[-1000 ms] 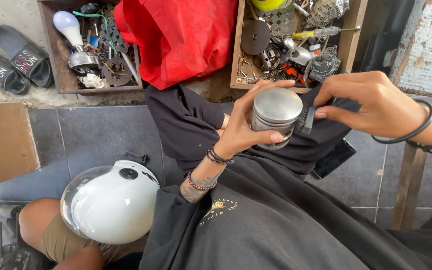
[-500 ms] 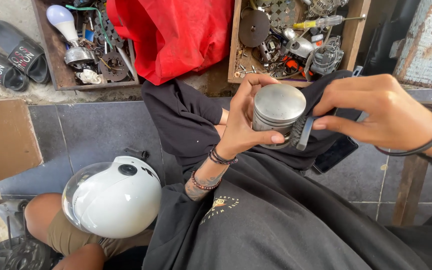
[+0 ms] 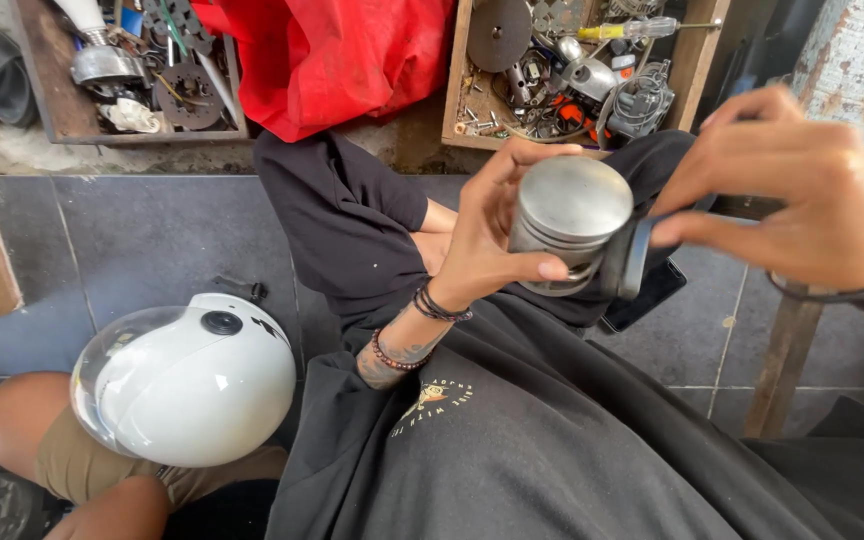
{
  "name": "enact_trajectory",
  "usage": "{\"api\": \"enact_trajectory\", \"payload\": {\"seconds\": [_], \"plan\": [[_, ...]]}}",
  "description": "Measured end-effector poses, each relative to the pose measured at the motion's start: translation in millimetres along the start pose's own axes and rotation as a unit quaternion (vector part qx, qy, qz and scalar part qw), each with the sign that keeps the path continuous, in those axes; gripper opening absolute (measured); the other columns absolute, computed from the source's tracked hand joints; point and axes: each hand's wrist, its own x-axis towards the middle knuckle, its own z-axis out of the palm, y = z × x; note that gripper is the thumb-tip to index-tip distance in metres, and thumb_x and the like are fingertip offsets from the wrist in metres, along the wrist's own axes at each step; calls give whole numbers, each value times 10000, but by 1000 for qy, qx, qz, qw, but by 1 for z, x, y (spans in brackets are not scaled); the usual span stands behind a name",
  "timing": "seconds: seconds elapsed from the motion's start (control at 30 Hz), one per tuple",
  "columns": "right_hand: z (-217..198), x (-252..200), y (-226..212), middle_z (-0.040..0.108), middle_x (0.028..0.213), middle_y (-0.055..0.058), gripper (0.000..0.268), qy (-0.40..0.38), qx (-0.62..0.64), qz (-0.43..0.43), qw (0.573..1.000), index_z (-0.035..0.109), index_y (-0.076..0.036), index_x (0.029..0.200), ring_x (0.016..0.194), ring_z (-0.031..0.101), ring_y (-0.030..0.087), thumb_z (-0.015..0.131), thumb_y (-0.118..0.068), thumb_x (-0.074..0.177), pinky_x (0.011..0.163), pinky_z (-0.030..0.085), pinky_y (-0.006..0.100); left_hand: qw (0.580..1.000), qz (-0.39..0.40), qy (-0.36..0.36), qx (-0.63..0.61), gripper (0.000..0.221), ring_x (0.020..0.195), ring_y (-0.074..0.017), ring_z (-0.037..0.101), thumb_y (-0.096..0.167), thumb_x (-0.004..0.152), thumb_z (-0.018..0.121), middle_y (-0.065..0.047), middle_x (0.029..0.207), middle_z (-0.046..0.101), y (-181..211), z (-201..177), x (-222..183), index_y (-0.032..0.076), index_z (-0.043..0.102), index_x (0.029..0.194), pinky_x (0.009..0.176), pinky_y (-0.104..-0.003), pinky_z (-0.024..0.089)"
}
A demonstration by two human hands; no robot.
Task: Inspecting a motorcycle engine piston using a screwdriver to check for wear or damage.
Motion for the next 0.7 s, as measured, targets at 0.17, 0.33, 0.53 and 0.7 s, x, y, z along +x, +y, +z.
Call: {"api": "enact_trajectory", "payload": {"seconds": [0.17,0.33,0.53,0.7], "plan": [[-2,-4,19,758,841,61,176,30,-85,33,995,781,-2,839,785,652,200,922,-24,736,1178,426,462,999,41,-11,-15,815,1344,-238,640,172,703,940,-65,1491,588,2,-4,-1,142,539,1411,1238,-432,526],[2,-2,-5,747,779,-18,119,14,-23,0,1000,763,-56,741,676,623,133,874,-97,728,1119,409,458,999,9,20,35,853,1282,-202,660,188,696,946,-58,1424,623,4,-1,-4,99,533,1437,1185,-374,562],[0,-6,15,746,813,43,146,33,-83,17,996,778,-28,822,712,625,183,915,-3,778,1216,408,485,1000,16,1,-23,815,1277,-200,662,224,736,932,-61,1408,645,2,-4,-3,95,543,1441,1204,-386,537],[-1,-7,13,750,838,5,134,31,-52,-4,998,771,-28,796,725,598,173,892,-76,764,1138,421,461,1000,8,-5,-2,825,1311,-193,650,220,736,927,-42,1445,620,4,-3,-3,106,542,1456,1231,-380,534]]}}
